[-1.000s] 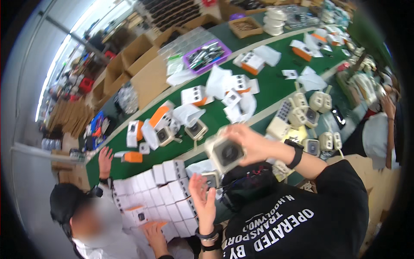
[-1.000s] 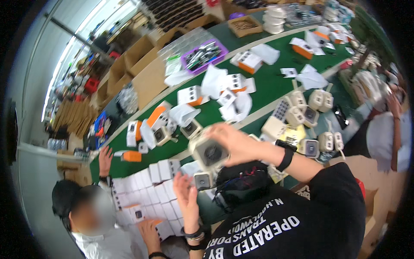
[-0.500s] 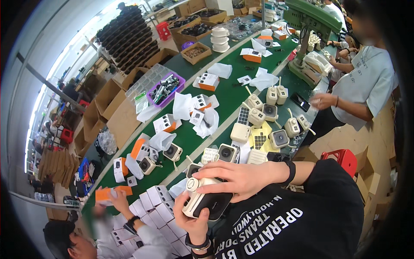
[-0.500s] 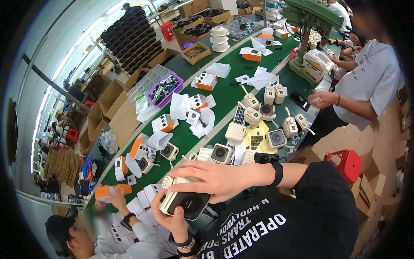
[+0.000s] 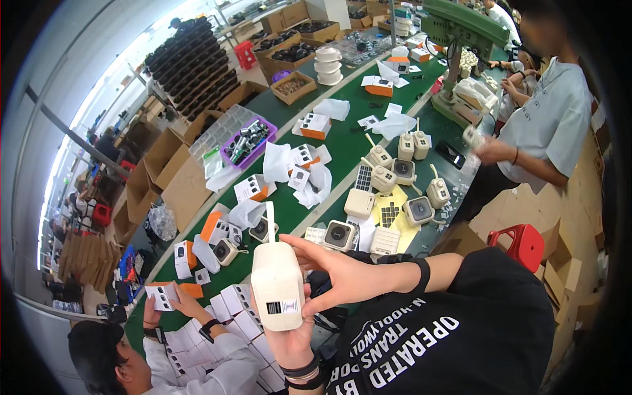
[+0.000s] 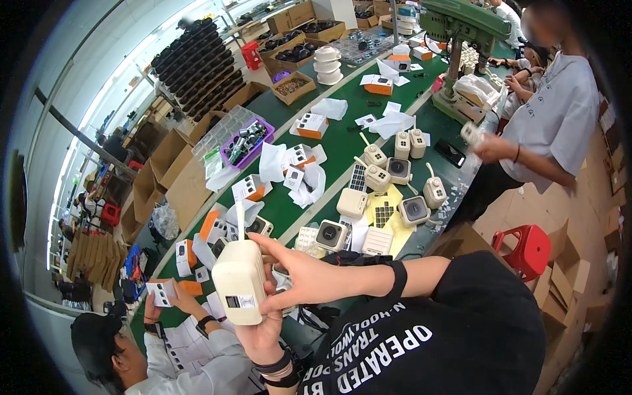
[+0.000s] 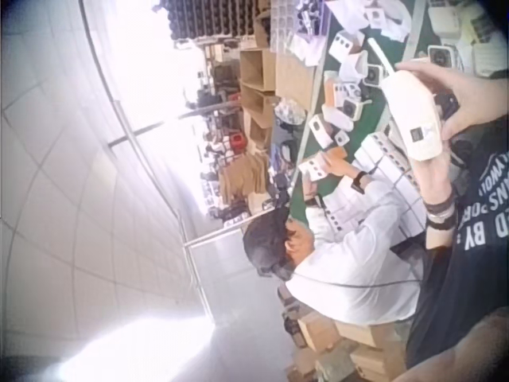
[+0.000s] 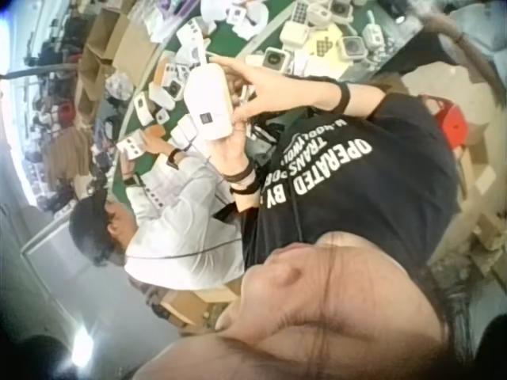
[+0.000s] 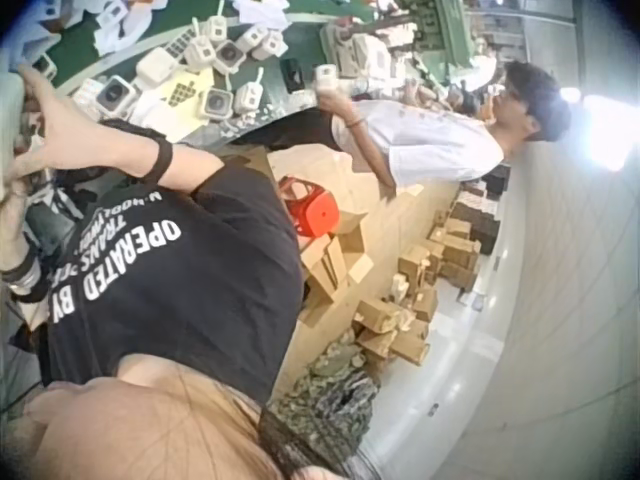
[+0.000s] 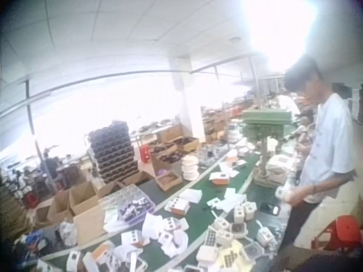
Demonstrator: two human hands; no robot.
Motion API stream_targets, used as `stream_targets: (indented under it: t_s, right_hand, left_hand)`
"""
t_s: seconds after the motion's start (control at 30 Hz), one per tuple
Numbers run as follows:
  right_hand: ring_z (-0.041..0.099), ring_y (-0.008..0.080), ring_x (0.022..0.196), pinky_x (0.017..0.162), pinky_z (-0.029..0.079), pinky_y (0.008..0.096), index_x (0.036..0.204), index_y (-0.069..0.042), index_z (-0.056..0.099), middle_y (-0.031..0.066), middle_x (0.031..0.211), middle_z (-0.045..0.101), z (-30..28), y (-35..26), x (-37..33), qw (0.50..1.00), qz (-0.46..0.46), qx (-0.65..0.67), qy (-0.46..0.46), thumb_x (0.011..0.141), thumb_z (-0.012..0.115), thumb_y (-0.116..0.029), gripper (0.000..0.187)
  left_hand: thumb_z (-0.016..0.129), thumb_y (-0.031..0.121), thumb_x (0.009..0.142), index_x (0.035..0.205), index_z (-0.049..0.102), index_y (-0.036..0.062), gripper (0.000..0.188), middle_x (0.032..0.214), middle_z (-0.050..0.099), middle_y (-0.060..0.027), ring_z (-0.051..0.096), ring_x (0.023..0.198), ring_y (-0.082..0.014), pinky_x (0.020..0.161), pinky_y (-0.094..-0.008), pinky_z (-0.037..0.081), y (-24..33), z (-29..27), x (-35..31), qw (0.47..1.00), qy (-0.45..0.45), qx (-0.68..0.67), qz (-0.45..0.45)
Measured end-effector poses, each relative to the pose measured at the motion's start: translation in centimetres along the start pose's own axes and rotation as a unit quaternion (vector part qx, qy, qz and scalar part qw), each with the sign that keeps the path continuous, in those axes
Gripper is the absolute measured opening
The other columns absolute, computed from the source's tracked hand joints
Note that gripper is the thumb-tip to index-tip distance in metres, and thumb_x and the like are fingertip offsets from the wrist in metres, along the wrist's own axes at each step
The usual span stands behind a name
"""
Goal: Assembling and inspecting portable radio devices at a manufacturing workbench.
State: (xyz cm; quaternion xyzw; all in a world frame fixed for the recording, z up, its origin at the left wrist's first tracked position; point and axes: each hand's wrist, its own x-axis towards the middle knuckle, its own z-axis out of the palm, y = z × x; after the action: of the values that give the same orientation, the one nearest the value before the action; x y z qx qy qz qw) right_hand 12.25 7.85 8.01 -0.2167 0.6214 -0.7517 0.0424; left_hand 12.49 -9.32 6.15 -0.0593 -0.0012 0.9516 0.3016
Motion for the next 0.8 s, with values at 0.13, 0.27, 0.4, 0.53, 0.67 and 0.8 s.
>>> stream_targets:
  t_s: [0.13,0.27,0.4,0.53,0.67,0.8]
  right_hand:
    - [0.046,0.0202,0.110,0.099,0.033,0.0341,0.139,0.004,0.003,0.0158,0.130,0.037,0.3,0.9,0.3,0.999,0.024,0.038,0.018,0.069,0.076,-0.023,0.105]
    - [0.033,0.0229,0.126,0.106,0.024,0.0371,0.140,-0.001,0.000,0.0154,0.139,0.027,0.4,0.8,0.2,0.993,0.065,0.093,0.013,0.068,0.076,-0.011,0.106]
    - [0.037,0.0211,0.123,0.105,0.026,0.0373,0.141,-0.001,0.002,0.0140,0.137,0.030,0.6,0.8,0.2,0.992,0.074,0.094,0.026,0.069,0.076,-0.011,0.104]
    - [0.039,0.0195,0.120,0.104,0.027,0.0368,0.140,-0.001,0.005,0.0134,0.136,0.031,0.4,0.8,-0.2,0.996,0.074,0.016,0.043,0.070,0.075,-0.014,0.101]
    - [0.040,0.0190,0.119,0.103,0.029,0.0358,0.140,0.000,0.008,0.0126,0.136,0.031,-0.3,0.7,-0.5,0.996,0.053,0.035,0.054,0.072,0.074,-0.015,0.096]
    - [0.038,0.0191,0.120,0.101,0.032,0.0344,0.140,0.000,0.011,0.0120,0.135,0.032,-1.6,0.9,-0.7,0.978,0.108,0.171,0.044,0.080,0.067,-0.016,0.083]
  left_hand:
    - [0.045,0.029,0.089,0.131,0.037,0.0041,0.049,0.129,0.035,-0.0276,0.049,0.104,-0.0454,0.084,-0.0484,0.050,-0.1,-0.3,0.4,1.000,0.001,-0.008,0.014]
    - [0.045,0.027,0.090,0.130,0.039,0.0038,0.047,0.128,0.037,-0.0274,0.049,0.104,-0.0456,0.083,-0.0465,0.051,-0.3,-0.4,0.5,0.999,0.019,0.004,0.027]
    - [0.044,0.027,0.090,0.129,0.040,0.0037,0.045,0.129,0.037,-0.0276,0.048,0.105,-0.0455,0.085,-0.0456,0.050,-0.3,-0.7,0.6,0.999,0.020,-0.024,0.020]
    - [0.044,0.027,0.090,0.129,0.040,0.0046,0.046,0.131,0.035,-0.0272,0.046,0.109,-0.0442,0.087,-0.0468,0.049,-0.5,-0.3,0.8,0.997,0.065,-0.035,0.028]
    - [0.045,0.029,0.089,0.131,0.037,0.0040,0.049,0.131,0.034,-0.0273,0.044,0.112,-0.0426,0.088,-0.0477,0.048,-1.2,0.0,0.8,0.997,0.065,-0.034,0.032]
    - [0.044,0.030,0.089,0.128,0.040,0.0042,0.047,0.129,0.040,-0.0249,0.044,0.114,-0.0395,0.090,-0.0479,0.046,-0.6,-0.8,0.8,0.995,0.049,-0.080,-0.037]
